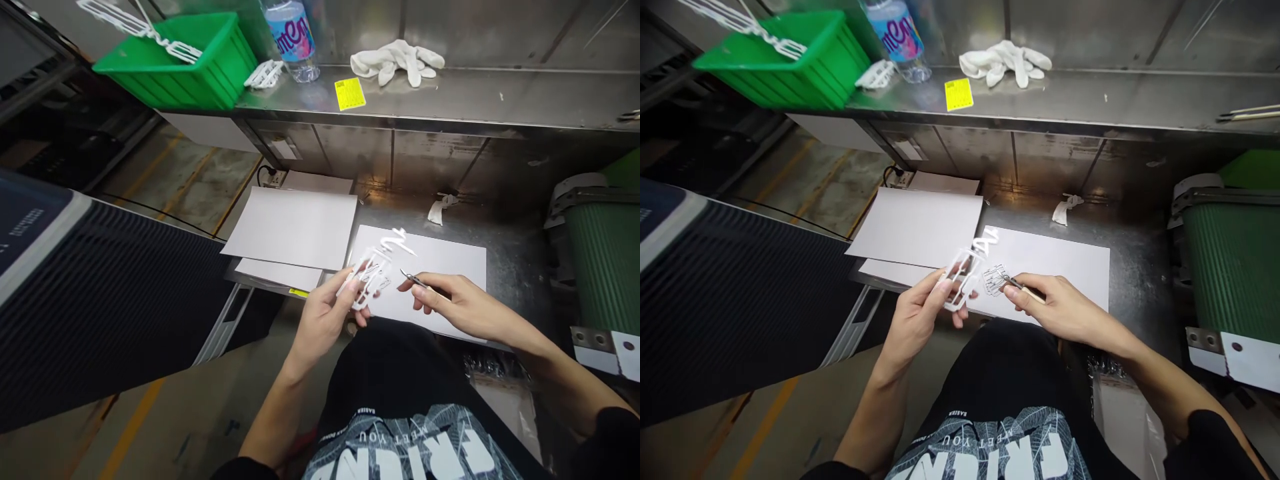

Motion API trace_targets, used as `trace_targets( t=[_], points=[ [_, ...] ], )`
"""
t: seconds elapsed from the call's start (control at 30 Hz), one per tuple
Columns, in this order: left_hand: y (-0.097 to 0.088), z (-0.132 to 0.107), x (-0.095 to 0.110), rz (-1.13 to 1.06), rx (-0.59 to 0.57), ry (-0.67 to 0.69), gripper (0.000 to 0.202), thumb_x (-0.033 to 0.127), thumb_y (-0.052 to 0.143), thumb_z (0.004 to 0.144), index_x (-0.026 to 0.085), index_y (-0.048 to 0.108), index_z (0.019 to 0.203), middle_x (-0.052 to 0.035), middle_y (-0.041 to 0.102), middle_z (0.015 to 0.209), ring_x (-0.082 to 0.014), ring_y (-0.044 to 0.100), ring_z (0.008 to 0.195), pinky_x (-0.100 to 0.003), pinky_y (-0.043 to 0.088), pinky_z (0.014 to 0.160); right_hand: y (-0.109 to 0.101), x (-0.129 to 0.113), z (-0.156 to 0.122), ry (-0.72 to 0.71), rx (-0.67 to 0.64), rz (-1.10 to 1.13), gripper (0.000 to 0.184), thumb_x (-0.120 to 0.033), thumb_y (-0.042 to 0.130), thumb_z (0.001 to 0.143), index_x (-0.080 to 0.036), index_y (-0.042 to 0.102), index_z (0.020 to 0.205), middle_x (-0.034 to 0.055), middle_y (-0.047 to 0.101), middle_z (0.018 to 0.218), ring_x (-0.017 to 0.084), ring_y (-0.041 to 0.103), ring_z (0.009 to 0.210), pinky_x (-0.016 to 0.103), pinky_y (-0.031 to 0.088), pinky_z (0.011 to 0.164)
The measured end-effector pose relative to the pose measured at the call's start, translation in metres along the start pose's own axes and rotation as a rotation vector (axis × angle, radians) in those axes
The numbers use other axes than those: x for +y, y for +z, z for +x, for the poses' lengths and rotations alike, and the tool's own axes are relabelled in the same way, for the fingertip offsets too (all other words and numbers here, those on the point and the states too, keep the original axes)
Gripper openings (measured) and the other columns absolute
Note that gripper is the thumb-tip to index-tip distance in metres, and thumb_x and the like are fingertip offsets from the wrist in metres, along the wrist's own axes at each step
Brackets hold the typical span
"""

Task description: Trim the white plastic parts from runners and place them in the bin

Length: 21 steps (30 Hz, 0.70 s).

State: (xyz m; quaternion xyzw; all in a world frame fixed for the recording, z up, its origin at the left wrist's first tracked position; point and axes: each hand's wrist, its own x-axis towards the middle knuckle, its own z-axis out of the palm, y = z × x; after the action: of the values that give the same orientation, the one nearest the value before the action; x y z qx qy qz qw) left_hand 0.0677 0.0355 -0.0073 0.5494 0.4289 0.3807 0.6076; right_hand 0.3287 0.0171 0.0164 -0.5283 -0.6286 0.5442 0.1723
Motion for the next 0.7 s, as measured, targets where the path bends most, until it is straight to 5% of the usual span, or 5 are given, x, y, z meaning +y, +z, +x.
trace_targets(
  t=[0.2,0.33,0.7],
  points=[
    [-0.007,0.009,-0.019,0.689,0.249,0.595,0.043,0.012,0.06,0.104,0.023,0.064,0.145,-0.0098,0.065,0.128,-0.0149,0.064,0.113,-0.028,0.055,0.093,0.012,0.0,-0.009,0.102,-0.061,0.035,0.063,-0.074,0.039,0.104,-0.018,0.067,0.103,0.0032,0.068,0.095,0.016,0.062,0.085,0.033,0.047,0.079],
    [-0.008,0.007,-0.027,0.945,0.381,0.883,0.062,-0.003,0.066,0.093,0.022,0.06,0.149,-0.0164,0.058,0.135,-0.0254,0.058,0.124,-0.04,0.056,0.098,0.02,-0.006,-0.01,0.09,-0.044,0.154,0.063,-0.075,0.038,0.104,-0.02,0.068,0.106,0.0025,0.068,0.095,0.016,0.062,0.085,0.032,0.048,0.082],
    [0.0,0.002,-0.026,1.074,0.489,1.053,0.071,-0.008,0.077,0.079,0.02,0.067,0.143,-0.0174,0.058,0.13,-0.0298,0.059,0.119,-0.043,0.06,0.092,0.019,-0.014,-0.006,0.067,0.006,0.208,0.063,-0.077,0.038,0.103,-0.022,0.067,0.111,-0.0002,0.068,0.093,0.014,0.061,0.085,0.031,0.049,0.082]
  ],
)
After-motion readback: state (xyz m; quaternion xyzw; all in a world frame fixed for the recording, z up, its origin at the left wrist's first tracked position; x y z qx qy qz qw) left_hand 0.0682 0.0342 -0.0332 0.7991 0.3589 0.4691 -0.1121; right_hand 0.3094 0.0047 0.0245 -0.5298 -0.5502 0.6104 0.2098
